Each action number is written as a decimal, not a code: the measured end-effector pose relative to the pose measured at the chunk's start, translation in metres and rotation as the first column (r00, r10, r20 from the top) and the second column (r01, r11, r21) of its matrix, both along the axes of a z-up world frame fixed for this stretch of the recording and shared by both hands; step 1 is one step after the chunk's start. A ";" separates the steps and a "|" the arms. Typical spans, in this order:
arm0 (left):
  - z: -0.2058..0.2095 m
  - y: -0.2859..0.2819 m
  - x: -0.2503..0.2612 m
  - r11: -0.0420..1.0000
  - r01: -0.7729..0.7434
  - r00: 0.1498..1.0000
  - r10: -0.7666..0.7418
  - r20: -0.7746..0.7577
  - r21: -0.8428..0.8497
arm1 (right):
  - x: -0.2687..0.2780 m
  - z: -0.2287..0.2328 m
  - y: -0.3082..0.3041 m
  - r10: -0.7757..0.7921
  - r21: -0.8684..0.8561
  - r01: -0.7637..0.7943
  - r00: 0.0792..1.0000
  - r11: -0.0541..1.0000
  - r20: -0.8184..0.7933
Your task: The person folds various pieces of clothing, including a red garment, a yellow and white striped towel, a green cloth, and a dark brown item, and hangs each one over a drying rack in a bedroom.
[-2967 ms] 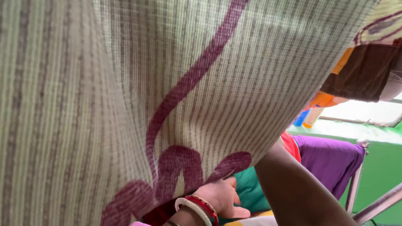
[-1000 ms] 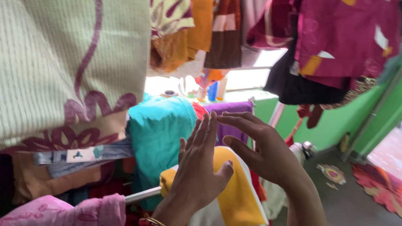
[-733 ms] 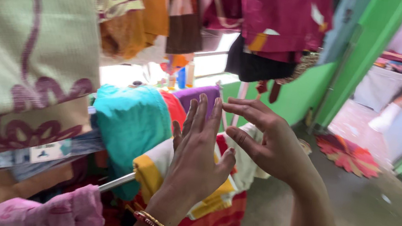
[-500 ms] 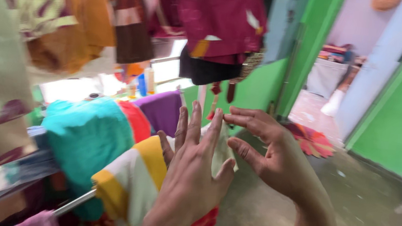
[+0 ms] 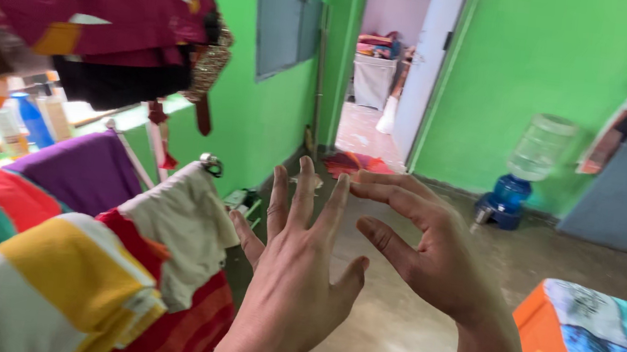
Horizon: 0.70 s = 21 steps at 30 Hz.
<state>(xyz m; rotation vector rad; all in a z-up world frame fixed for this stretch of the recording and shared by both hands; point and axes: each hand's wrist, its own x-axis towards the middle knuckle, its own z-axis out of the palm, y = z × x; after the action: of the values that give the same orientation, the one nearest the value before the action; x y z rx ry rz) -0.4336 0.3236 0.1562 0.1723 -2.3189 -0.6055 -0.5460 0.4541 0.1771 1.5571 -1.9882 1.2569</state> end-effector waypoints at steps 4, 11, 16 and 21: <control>-0.003 0.088 -0.032 0.997 0.078 0.996 -0.077 0.050 -0.024 | -0.024 -0.007 0.100 -0.077 -0.015 0.076 0.996 0.997 -0.054; -0.001 0.262 -0.063 0.971 0.233 0.972 -0.235 -0.027 -0.059 | -0.033 -0.008 0.294 -0.211 -0.023 0.210 0.977 0.977 -0.043; 0.008 0.373 -0.058 0.954 0.293 0.956 -0.294 0.004 -0.054 | -0.012 0.000 0.412 -0.284 -0.014 0.283 0.959 0.959 -0.017; 0.016 0.470 -0.052 0.920 0.390 0.920 -0.391 -0.018 -0.043 | 0.009 0.007 0.515 -0.364 -0.009 0.364 0.931 0.931 -0.036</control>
<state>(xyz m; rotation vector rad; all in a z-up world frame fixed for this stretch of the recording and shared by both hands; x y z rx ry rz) -0.4859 0.7934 0.1725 -0.3255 -2.3520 -0.7513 -0.5374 0.9689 0.1843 1.1270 -2.1245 1.0702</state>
